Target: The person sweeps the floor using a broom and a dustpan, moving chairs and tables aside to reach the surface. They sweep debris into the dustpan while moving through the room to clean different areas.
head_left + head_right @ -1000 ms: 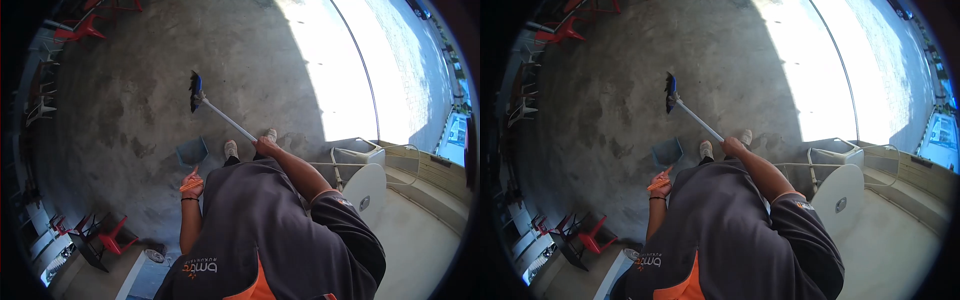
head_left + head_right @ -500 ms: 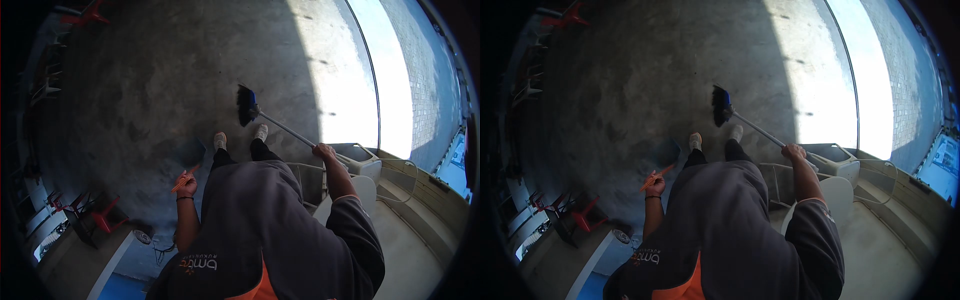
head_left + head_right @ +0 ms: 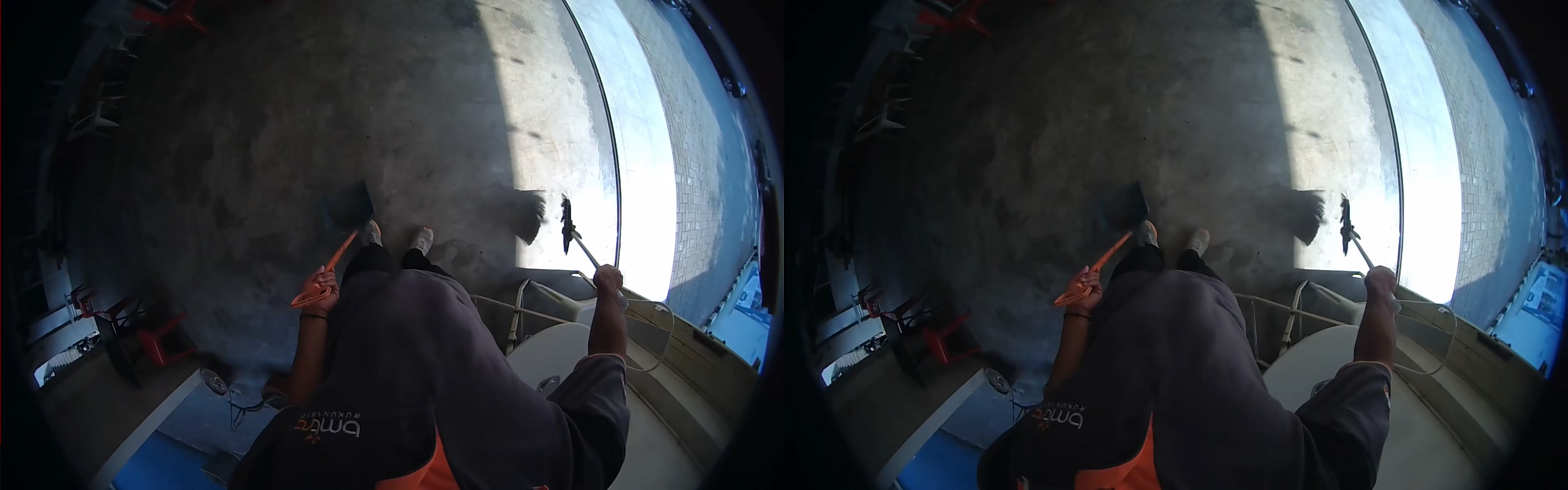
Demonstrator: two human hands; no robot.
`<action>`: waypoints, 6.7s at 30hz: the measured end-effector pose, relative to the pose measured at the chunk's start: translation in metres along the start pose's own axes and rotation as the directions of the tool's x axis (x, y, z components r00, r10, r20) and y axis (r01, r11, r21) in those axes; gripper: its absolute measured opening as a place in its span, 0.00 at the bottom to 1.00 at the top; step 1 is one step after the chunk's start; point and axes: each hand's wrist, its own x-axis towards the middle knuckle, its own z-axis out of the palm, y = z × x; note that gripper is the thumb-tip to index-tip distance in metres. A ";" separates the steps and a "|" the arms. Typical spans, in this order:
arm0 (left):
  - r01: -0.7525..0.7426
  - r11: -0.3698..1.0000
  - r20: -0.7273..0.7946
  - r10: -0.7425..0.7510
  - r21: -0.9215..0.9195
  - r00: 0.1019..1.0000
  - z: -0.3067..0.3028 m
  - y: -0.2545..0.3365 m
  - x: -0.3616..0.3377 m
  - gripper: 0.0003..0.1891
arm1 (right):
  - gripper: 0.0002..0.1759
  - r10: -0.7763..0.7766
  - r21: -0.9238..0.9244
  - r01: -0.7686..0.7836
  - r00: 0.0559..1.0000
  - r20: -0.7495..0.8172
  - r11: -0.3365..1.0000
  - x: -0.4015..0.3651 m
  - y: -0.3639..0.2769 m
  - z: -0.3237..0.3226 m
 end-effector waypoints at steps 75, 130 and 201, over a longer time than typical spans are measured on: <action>0.030 0.962 -0.104 -0.002 0.272 0.995 0.286 0.107 0.218 0.08 | 0.16 -0.783 0.154 0.769 0.619 0.062 0.620 -0.081 -0.501 -0.381; -0.138 0.990 -0.043 0.138 0.007 0.990 0.495 0.070 0.429 0.29 | 0.16 -0.604 0.197 0.573 0.775 0.185 0.795 0.161 -0.458 -0.604; -0.347 0.935 0.023 0.350 -0.075 0.936 0.766 0.109 0.589 0.09 | 0.22 -0.836 0.292 0.784 0.526 0.156 0.548 0.242 -0.875 -0.861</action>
